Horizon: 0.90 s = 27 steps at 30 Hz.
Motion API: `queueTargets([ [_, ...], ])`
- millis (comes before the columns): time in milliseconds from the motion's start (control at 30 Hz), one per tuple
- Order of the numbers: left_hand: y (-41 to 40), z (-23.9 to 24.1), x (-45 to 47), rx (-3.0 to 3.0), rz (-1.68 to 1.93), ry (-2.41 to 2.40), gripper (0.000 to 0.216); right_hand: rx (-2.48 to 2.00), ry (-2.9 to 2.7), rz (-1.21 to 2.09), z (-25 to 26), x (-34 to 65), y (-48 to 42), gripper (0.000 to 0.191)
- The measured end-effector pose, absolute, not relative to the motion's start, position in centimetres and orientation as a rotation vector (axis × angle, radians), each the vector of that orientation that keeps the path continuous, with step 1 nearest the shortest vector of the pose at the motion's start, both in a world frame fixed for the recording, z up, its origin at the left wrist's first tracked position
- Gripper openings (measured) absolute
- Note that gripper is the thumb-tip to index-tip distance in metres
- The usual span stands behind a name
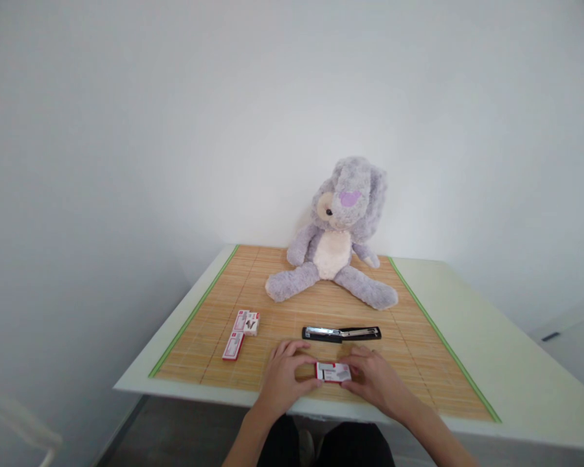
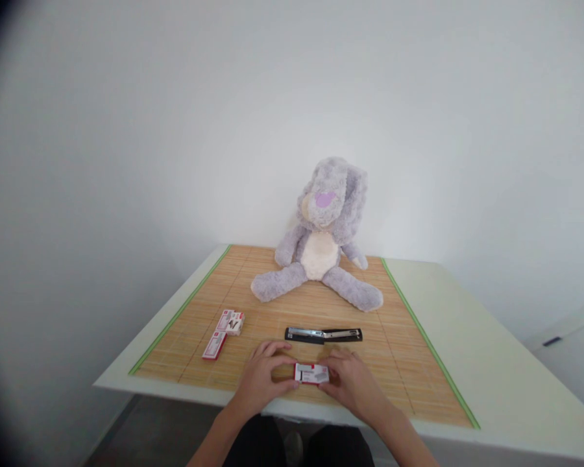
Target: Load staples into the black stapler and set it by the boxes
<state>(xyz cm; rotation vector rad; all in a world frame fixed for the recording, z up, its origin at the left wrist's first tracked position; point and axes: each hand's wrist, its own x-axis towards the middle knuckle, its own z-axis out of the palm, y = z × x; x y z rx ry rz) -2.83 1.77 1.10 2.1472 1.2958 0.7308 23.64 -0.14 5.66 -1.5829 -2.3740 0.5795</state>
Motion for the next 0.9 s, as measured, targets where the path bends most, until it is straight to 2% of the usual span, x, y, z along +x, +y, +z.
queueTargets([
  [533,2.1,1.1,-2.7,2.109,0.733,1.275,0.041,-1.520,-2.351,0.606,5.4,22.6,-0.2,0.017],
  [900,2.2,0.6,-2.6,2.087,0.726,1.284,0.045,-1.483,-2.360,0.572,5.1,22.2,-0.1,0.006],
])
